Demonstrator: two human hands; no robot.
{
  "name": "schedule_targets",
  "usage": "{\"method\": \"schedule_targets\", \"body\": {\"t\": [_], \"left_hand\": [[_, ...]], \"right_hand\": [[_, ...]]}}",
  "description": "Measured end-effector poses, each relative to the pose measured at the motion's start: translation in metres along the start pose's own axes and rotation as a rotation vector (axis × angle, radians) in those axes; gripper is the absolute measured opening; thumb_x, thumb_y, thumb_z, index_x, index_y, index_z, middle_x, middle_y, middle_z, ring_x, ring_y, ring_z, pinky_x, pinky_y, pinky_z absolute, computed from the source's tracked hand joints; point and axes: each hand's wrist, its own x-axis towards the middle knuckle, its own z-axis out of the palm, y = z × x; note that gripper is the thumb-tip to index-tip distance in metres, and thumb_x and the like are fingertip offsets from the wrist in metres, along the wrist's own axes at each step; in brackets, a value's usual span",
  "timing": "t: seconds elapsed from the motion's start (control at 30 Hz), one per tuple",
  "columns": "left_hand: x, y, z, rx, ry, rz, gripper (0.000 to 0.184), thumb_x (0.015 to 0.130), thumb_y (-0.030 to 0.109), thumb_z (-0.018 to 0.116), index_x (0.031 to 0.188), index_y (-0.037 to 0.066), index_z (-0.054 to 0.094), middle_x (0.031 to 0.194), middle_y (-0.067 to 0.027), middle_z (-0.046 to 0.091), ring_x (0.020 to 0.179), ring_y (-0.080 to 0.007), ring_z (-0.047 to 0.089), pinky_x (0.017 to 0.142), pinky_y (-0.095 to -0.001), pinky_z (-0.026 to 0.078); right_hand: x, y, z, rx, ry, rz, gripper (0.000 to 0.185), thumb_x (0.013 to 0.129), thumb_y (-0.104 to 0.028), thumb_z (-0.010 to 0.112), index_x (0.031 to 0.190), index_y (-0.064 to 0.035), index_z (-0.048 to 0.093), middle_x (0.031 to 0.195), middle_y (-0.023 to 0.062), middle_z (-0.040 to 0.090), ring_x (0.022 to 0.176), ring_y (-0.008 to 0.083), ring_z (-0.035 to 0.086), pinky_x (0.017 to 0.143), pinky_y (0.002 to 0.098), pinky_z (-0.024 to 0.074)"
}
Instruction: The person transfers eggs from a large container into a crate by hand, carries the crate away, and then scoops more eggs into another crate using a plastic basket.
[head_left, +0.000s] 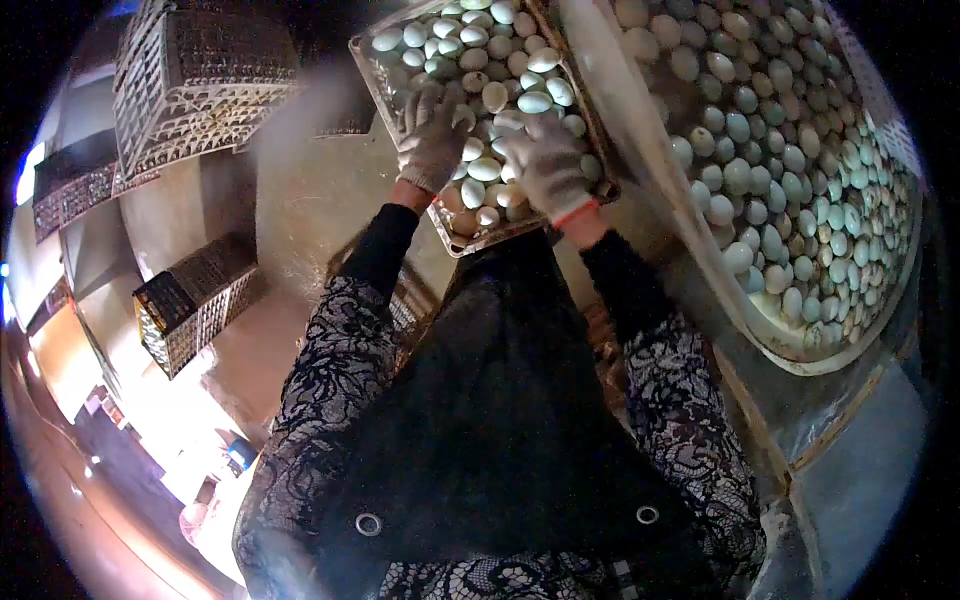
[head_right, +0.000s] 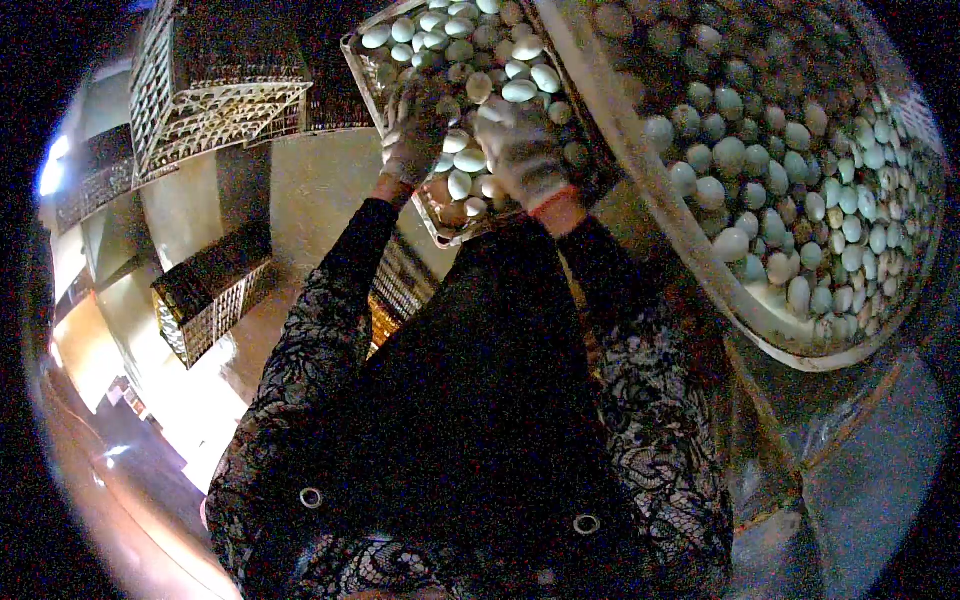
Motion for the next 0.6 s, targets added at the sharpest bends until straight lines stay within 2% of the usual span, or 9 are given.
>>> {"method": "schedule_targets", "body": {"t": [0.03,0.1,0.2,0.23,0.33,0.37,0.43,0.53,0.6], "left_hand": [[-0.001,0.0,-0.009,-0.044,0.012,-0.068,0.056,0.085,0.036,0.054,0.136,0.017,0.039,0.141,-0.0152,0.034,0.131,-0.0369,0.028,0.107,-0.0481,0.023],[0.001,-0.003,-0.013,-0.165,0.055,-0.187,0.049,0.089,0.036,0.05,0.133,0.016,0.042,0.139,-0.0158,0.035,0.128,-0.0368,0.032,0.106,-0.0474,0.026],[0.002,-0.009,-0.028,-0.214,0.104,-0.172,0.043,0.09,0.033,0.049,0.13,0.016,0.044,0.136,-0.0167,0.039,0.124,-0.0383,0.037,0.102,-0.0471,0.032],[0.006,-0.008,-0.032,-0.2,0.138,-0.141,0.049,0.083,0.021,0.061,0.13,0.015,0.046,0.132,-0.0171,0.044,0.122,-0.0357,0.04,0.1,-0.0449,0.036],[0.018,-0.014,-0.039,-0.302,0.148,-0.142,0.047,0.082,0.017,0.062,0.127,0.014,0.049,0.13,-0.017,0.046,0.122,-0.0359,0.04,0.1,-0.0443,0.036],[0.024,-0.018,-0.04,-0.385,0.144,-0.115,0.042,0.087,0.022,0.055,0.127,0.013,0.047,0.126,-0.0209,0.046,0.122,-0.0407,0.038,0.098,-0.0486,0.037],[0.041,-0.031,-0.039,-0.425,0.198,-0.027,0.04,0.085,0.02,0.057,0.123,0.011,0.05,0.126,-0.0205,0.046,0.122,-0.04,0.039,0.097,-0.0469,0.038],[0.076,-0.049,-0.049,-0.361,0.296,0.087,0.038,0.082,0.015,0.061,0.119,0.01,0.053,0.12,-0.0175,0.049,0.112,-0.0368,0.048,0.094,-0.0443,0.042],[0.102,-0.068,-0.05,-0.318,0.332,0.195,0.041,0.081,0.013,0.062,0.121,0.011,0.052,0.122,-0.0174,0.048,0.112,-0.0372,0.047,0.093,-0.0446,0.042]], "right_hand": [[-0.022,-0.006,0.007,0.026,-0.05,0.037,0.023,0.079,-0.019,0.061,0.101,-0.0134,0.063,0.097,0.0137,0.057,0.088,0.0318,0.057,0.076,0.0414,0.0476],[-0.056,-0.021,0.028,0.039,-0.202,0.188,0.022,0.079,-0.02,0.061,0.1,-0.0157,0.063,0.093,0.0132,0.057,0.085,0.0331,0.057,0.071,0.0428,0.0478],[-0.077,-0.033,0.047,0.1,-0.342,0.266,0.024,0.08,-0.019,0.057,0.104,-0.0196,0.06,0.099,0.0122,0.057,0.085,0.0324,0.058,0.071,0.0438,0.0483],[-0.077,-0.036,0.052,0.104,-0.332,0.281,0.024,0.08,-0.019,0.057,0.104,-0.0196,0.06,0.099,0.0122,0.057,0.085,0.0324,0.058,0.071,0.0438,0.0483],[-0.07,-0.046,0.058,0.148,-0.297,0.328,0.03,0.078,-0.015,0.056,0.108,-0.0227,0.058,0.102,0.011,0.057,0.093,0.0326,0.056,0.075,0.0434,0.0479],[-0.061,-0.049,0.056,0.232,-0.333,0.375,0.034,0.077,-0.014,0.055,0.109,-0.024,0.058,0.105,0.0109,0.055,0.097,0.0331,0.054,0.076,0.0434,0.0476],[-0.074,-0.047,0.085,0.047,-0.054,0.25,0.042,0.075,-0.013,0.056,0.115,-0.0248,0.055,0.115,0.0104,0.049,0.104,0.0338,0.049,0.078,0.044,0.0474],[-0.065,-0.06,0.068,0.037,-0.206,0.403,0.043,0.076,-0.014,0.056,0.117,-0.0242,0.055,0.121,0.0109,0.045,0.103,0.034,0.05,0.081,0.0442,0.0474],[-0.071,-0.066,0.089,-0.048,-0.074,0.443,0.045,0.076,-0.012,0.057,0.119,-0.0244,0.055,0.12,0.0103,0.045,0.103,0.0345,0.051,0.082,0.0443,0.0474]]}}
